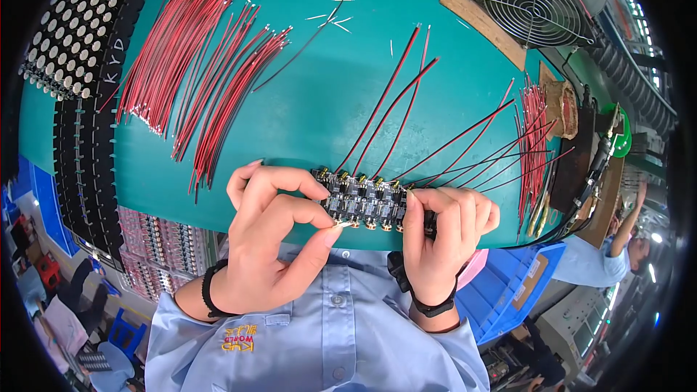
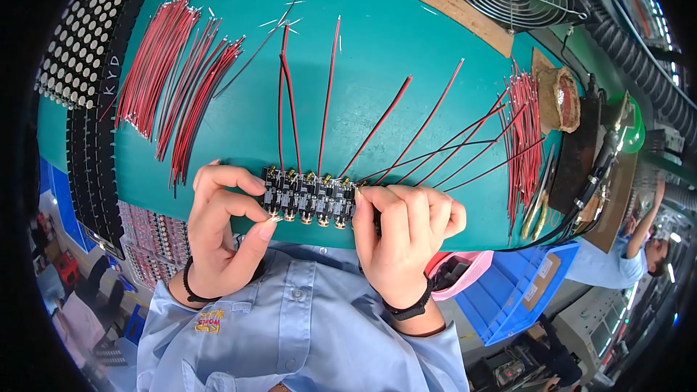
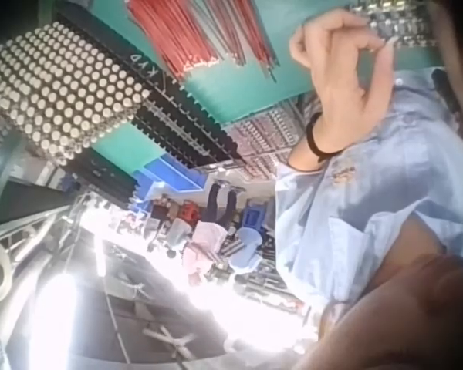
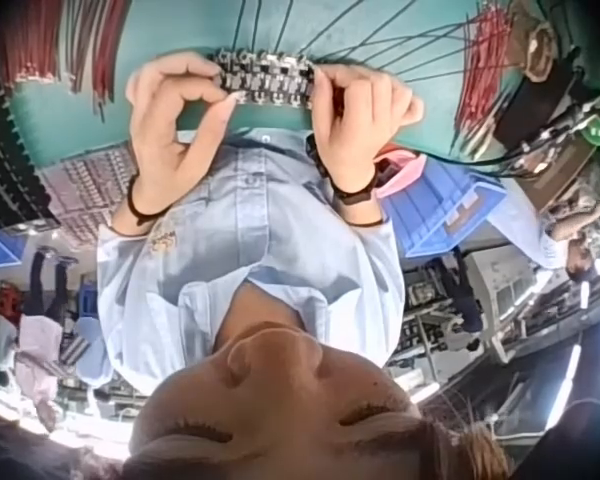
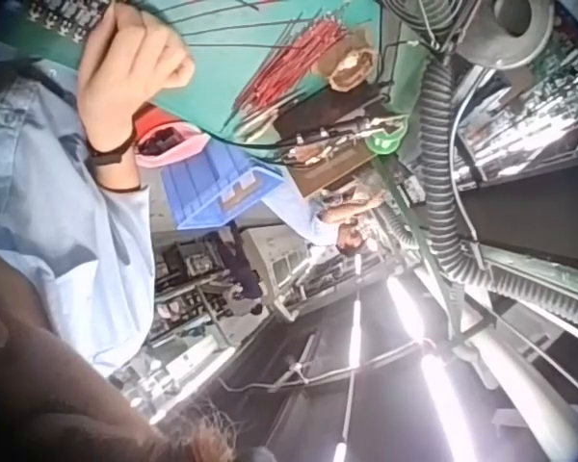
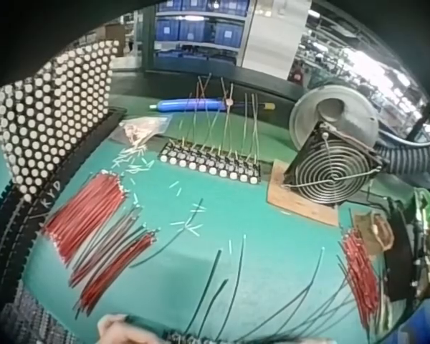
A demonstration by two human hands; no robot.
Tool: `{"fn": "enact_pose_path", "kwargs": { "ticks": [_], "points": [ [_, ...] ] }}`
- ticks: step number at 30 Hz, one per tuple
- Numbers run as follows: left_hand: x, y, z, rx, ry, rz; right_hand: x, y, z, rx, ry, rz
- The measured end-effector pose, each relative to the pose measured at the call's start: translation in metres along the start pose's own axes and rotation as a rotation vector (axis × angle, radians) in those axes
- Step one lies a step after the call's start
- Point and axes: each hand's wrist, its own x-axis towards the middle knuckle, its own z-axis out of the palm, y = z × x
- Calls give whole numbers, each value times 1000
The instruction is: The person picks up red wires and inserts them into a circuit board by hand. They then remove small white components from a bag and insert them into the board before picking up more red wires to continue the assembly.
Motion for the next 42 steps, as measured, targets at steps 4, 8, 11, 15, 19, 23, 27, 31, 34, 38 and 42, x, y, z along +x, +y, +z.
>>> {"fn": "enact_pose_path", "kwargs": {
  "ticks": [4, 8, 11, 15, 19, 23, 27, 31, 34, 38, 42],
  "points": [
    [0, 1, 0, 20, -39, 4, 1, -1, 0, -20, 4, -16],
    [-1, 4, 2, -11, 2, 9, 1, -3, -1, -49, 33, -47],
    [0, 8, 2, -1, -28, 30, 0, -8, -14, 166, 1, -16],
    [1, 12, 6, -53, -53, 35, 6, -13, -20, 590, -153, -52],
    [1, 13, 8, -55, -73, 45, -1, -11, -16, 638, -153, -45],
    [2, 14, 11, -44, -93, 56, -7, -8, -16, 718, -137, 26],
    [2, 13, 12, -77, -74, 31, -11, 2, -17, 655, -8, 112],
    [2, 9, 11, -76, -30, 3, -6, 12, -15, 140, 75, 41],
    [2, 9, 11, -45, -22, 17, -5, 14, -8, 107, 63, 38],
    [5, 10, 12, -36, -18, 26, -5, 14, -4, 84, 60, 39],
    [5, 9, 13, -36, -22, 14, -5, 15, -3, 77, 49, 35]
  ]
}}
